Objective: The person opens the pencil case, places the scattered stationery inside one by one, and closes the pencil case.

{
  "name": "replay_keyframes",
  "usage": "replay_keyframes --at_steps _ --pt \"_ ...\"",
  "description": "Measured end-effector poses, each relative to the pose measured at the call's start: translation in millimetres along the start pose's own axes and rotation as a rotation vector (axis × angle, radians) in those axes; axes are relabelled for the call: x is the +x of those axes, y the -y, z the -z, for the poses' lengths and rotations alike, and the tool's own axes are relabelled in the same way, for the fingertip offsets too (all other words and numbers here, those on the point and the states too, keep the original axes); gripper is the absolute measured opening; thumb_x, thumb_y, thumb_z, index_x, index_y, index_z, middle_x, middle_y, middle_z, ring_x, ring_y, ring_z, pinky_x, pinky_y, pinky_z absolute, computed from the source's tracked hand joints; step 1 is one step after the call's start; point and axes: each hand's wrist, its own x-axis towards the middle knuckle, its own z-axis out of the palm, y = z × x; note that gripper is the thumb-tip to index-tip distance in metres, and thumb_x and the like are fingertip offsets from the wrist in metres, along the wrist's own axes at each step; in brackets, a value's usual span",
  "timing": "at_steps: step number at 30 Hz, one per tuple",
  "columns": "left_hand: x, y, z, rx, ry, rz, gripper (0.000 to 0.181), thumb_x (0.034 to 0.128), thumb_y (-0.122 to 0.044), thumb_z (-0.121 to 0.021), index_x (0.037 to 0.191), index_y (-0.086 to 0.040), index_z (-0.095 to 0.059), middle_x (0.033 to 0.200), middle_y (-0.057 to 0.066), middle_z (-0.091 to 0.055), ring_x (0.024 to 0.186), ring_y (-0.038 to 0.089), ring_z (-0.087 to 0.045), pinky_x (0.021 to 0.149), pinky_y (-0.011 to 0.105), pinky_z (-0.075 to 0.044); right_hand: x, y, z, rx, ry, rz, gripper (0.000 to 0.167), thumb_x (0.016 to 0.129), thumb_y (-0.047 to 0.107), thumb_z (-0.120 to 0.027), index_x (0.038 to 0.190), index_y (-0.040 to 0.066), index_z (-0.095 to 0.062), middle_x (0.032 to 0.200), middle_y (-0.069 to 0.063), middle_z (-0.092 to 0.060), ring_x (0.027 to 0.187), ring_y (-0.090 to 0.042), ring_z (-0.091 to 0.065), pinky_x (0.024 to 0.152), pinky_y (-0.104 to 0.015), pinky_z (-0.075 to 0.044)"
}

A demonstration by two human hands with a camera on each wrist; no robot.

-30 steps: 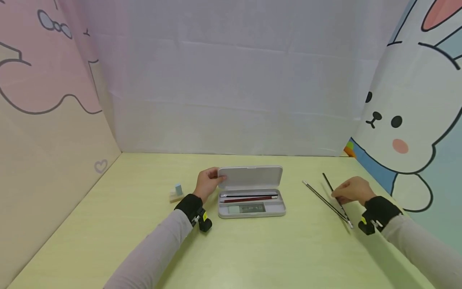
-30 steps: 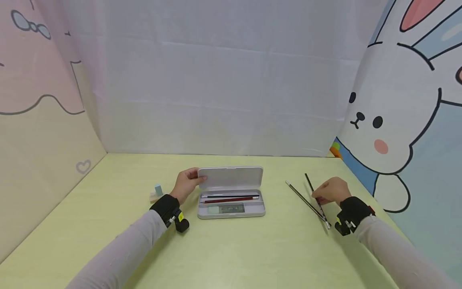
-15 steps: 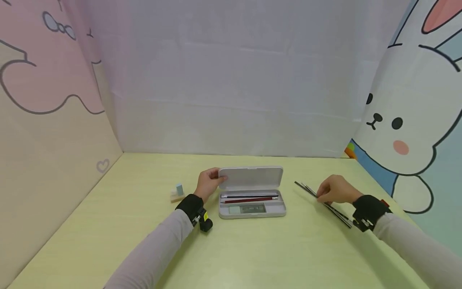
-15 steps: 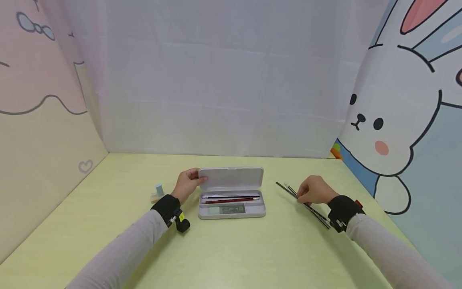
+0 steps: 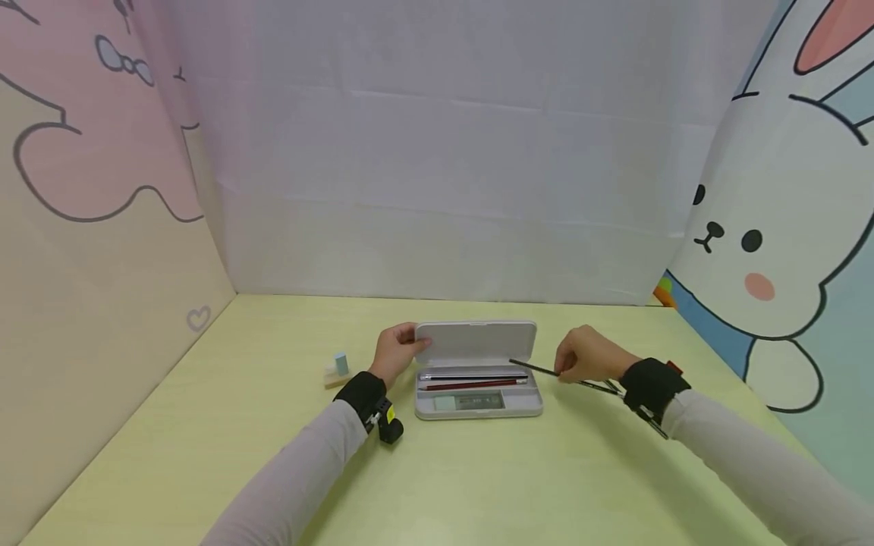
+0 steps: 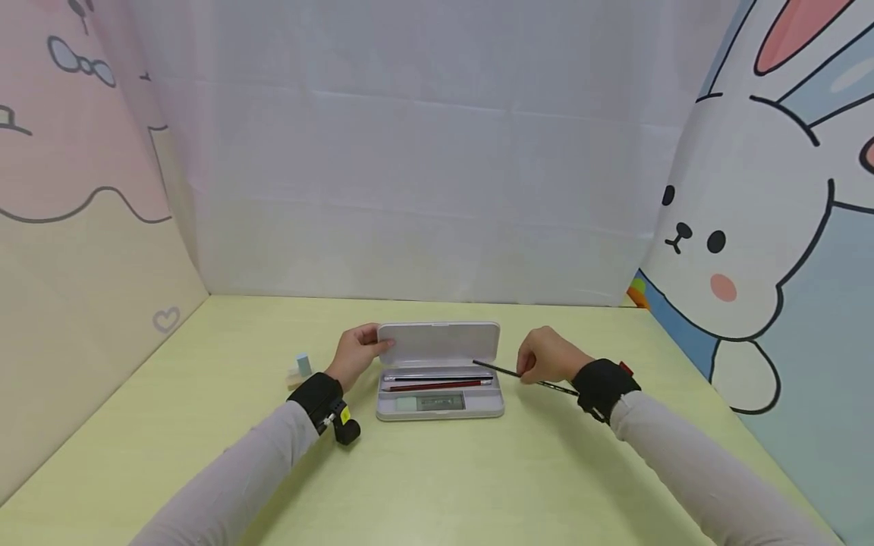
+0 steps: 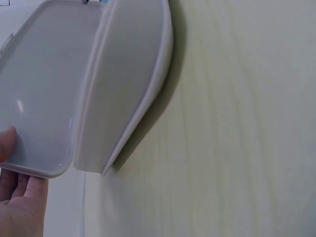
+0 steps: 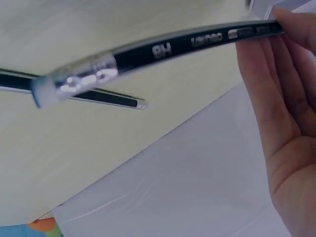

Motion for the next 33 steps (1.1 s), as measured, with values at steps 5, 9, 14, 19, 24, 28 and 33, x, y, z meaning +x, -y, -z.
replay_keyframes --at_steps 5,9,14,19,24,28,33 --pt "1.1 2.1 0.8 -0.003 0.006 -0.017 0.025 0.0849 -0.002 -0.069 0.109 0.001 -0.069 0.109 0.020 -0.070 0.096 0.021 -0.068 0.089 0.034 -0.055 22.8 18 -4 -0.068 0.010 0.043 0.011 0.069 0.001 -0.079 0.070 0.010 -0.074 0.066 0.003 -0.069 0.058 0.002 -0.056 0.055 -0.017 -0.048" --pt "2.7 4.2 2.9 -0.001 0.009 -0.017 0.025 0.0848 -0.002 -0.070 0.110 0.000 -0.069 0.111 0.020 -0.070 0.101 0.026 -0.068 0.091 0.036 -0.055 39.8 32 -10 -0.116 0.006 0.103 0.010 0.068 0.000 -0.080 0.069 0.008 -0.074 0.065 0.002 -0.068 0.057 0.001 -0.054 0.054 -0.017 -0.047" --pt "3.1 4.1 3.4 -0.008 0.007 -0.009 0.026 0.0853 -0.002 -0.069 0.111 0.000 -0.068 0.113 0.020 -0.069 0.104 0.027 -0.067 0.093 0.037 -0.054 54.4 50 -17 -0.146 0.022 0.141 0.010 0.070 -0.003 -0.078 0.073 0.006 -0.074 0.066 0.000 -0.069 0.058 -0.002 -0.055 0.054 -0.017 -0.046" --pt "1.1 4.3 1.9 -0.011 0.005 -0.012 0.027 0.0856 -0.002 -0.069 0.112 0.002 -0.068 0.112 0.020 -0.070 0.102 0.026 -0.067 0.092 0.036 -0.054 66.1 62 -27 -0.212 0.027 0.182 0.009 0.073 -0.001 -0.076 0.075 0.007 -0.074 0.067 -0.001 -0.069 0.059 -0.004 -0.057 0.054 -0.018 -0.046" --pt "-1.2 4.4 1.0 -0.011 -0.003 -0.005 0.026 0.0855 -0.002 -0.069 0.111 0.002 -0.068 0.111 0.020 -0.070 0.100 0.024 -0.068 0.091 0.036 -0.054 79.1 75 -35 -0.256 0.032 0.218 0.010 0.073 -0.002 -0.075 0.070 0.006 -0.072 0.063 -0.001 -0.065 0.057 -0.005 -0.049 0.054 -0.019 -0.043" --pt "-1.9 1.9 0.8 -0.009 0.000 -0.006 0.025 0.0852 -0.001 -0.069 0.110 0.002 -0.068 0.111 0.020 -0.070 0.100 0.025 -0.068 0.092 0.037 -0.054 87.3 83 -40 -0.253 0.031 0.237 0.010 0.072 -0.003 -0.075 0.069 0.006 -0.071 0.062 -0.001 -0.063 0.057 -0.005 -0.046 0.054 -0.018 -0.041" --pt "0.6 1.7 -1.2 -0.004 0.005 -0.009 0.023 0.0852 -0.001 -0.069 0.108 0.001 -0.069 0.111 0.020 -0.070 0.101 0.025 -0.068 0.093 0.039 -0.054 94.8 85 -46 -0.232 0.042 0.219 0.008 0.072 -0.001 -0.075 0.071 0.006 -0.072 0.064 -0.001 -0.066 0.057 -0.004 -0.050 0.053 -0.018 -0.043"
